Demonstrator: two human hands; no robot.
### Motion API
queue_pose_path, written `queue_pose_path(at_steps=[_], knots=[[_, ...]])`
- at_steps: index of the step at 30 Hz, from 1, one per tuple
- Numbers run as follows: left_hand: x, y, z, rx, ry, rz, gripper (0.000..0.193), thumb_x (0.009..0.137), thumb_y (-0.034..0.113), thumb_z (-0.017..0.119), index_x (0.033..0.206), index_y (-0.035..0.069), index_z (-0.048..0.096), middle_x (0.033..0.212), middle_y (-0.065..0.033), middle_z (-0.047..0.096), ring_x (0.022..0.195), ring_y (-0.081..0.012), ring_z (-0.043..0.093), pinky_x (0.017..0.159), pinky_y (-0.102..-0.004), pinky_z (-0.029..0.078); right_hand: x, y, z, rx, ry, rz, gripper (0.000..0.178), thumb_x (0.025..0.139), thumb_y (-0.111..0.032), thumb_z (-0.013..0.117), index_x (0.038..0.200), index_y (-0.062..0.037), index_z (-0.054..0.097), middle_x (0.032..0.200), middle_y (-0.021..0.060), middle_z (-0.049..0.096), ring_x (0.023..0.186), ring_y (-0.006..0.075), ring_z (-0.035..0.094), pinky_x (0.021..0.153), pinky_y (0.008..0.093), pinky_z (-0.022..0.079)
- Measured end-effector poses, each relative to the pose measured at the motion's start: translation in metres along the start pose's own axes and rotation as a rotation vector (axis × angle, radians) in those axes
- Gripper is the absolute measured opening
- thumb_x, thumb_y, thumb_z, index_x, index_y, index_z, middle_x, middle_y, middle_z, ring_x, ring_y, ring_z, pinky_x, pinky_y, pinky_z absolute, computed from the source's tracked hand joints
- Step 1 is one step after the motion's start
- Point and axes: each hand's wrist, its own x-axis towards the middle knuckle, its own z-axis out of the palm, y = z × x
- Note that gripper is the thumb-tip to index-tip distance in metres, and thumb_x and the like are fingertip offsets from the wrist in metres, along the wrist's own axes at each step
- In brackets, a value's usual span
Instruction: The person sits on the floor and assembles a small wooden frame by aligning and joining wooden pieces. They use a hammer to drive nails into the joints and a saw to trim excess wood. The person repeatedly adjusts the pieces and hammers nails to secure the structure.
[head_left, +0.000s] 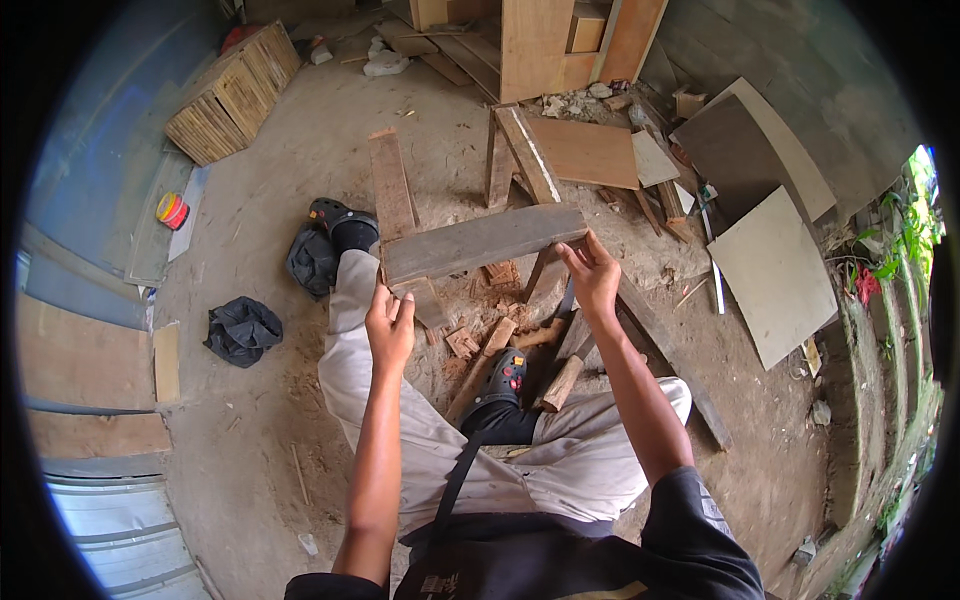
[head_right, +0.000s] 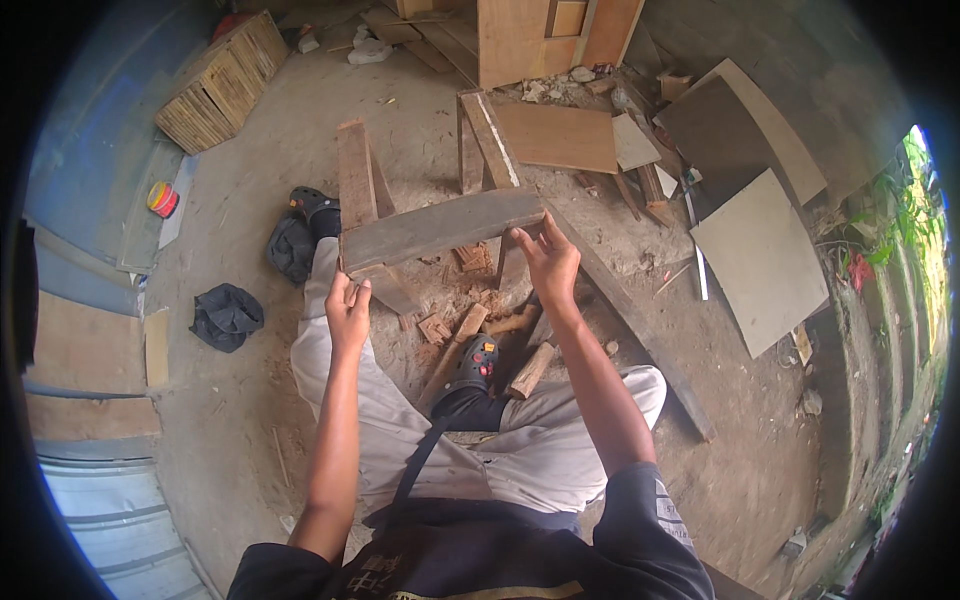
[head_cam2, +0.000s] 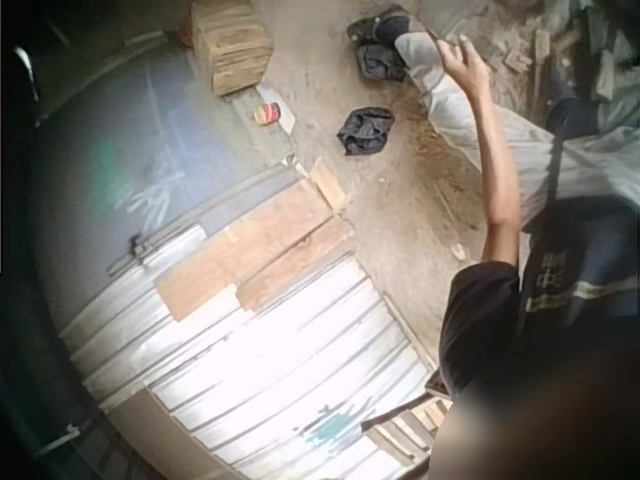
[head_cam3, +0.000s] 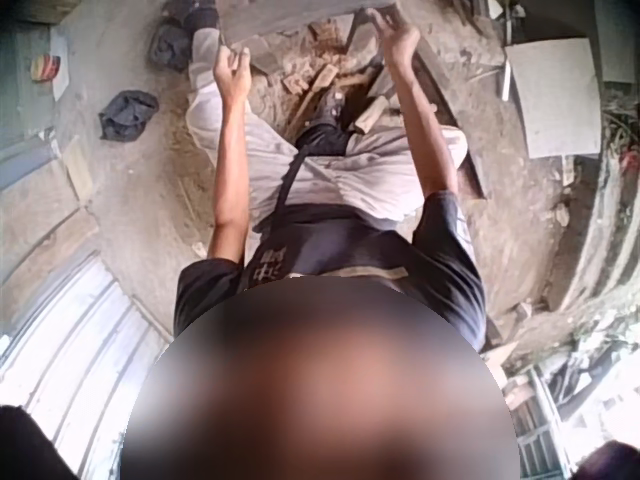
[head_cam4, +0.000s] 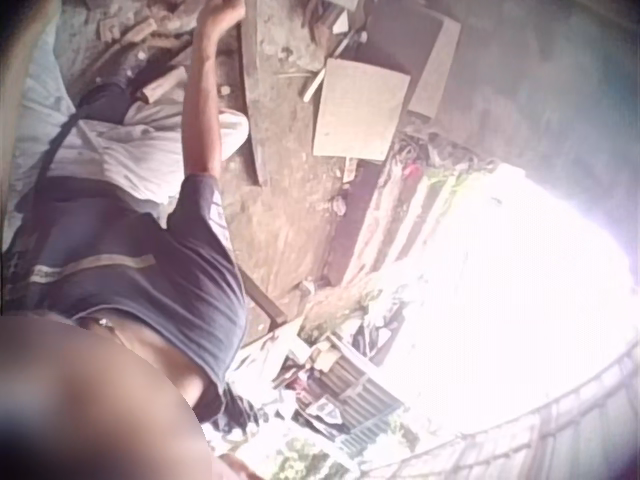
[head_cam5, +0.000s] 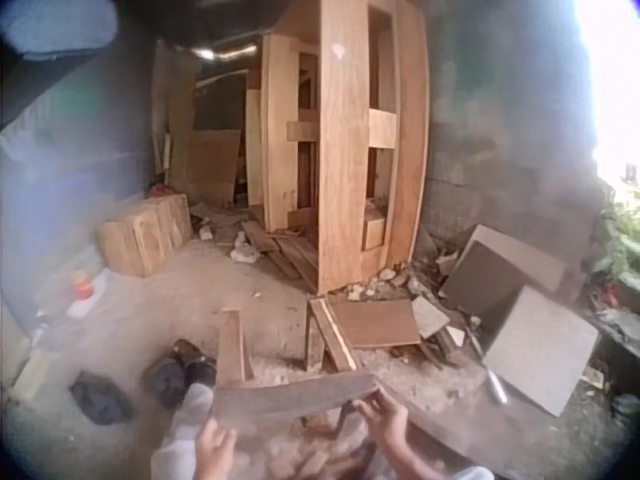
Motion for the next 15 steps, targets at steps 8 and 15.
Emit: queue_pose_path(at_steps=[8,15], knots=[[0.0,-0.011,-0.011,0.072,-0.049,-0.089,0.034,0.099,-0.003,0.059,0.132,-0.004,0.052,0.118,-0.0065,0.062,0.111,-0.0125,0.059,0.1,-0.0281,0.046,-0.011,-0.025,0.012,-0.214,0.103,-0.004,0.075,0.083,-0.026,0.089,0.138,0.0129,0.055,0.126,0.0253,0.069,0.12,0.0224,0.065,0.107,0.0378,0.052],[-0.001,-0.008,-0.009,-0.008,-0.072,-0.049,0.05,0.099,-0.002,0.059,0.147,-0.004,0.045,0.128,-0.0083,0.06,0.12,-0.013,0.056,0.104,-0.0271,0.043,-0.01,-0.016,0.012,-0.168,0.097,0.002,0.075,0.084,-0.027,0.088,0.137,0.0138,0.055,0.128,0.0264,0.068,0.122,0.0254,0.065,0.106,0.038,0.052]])
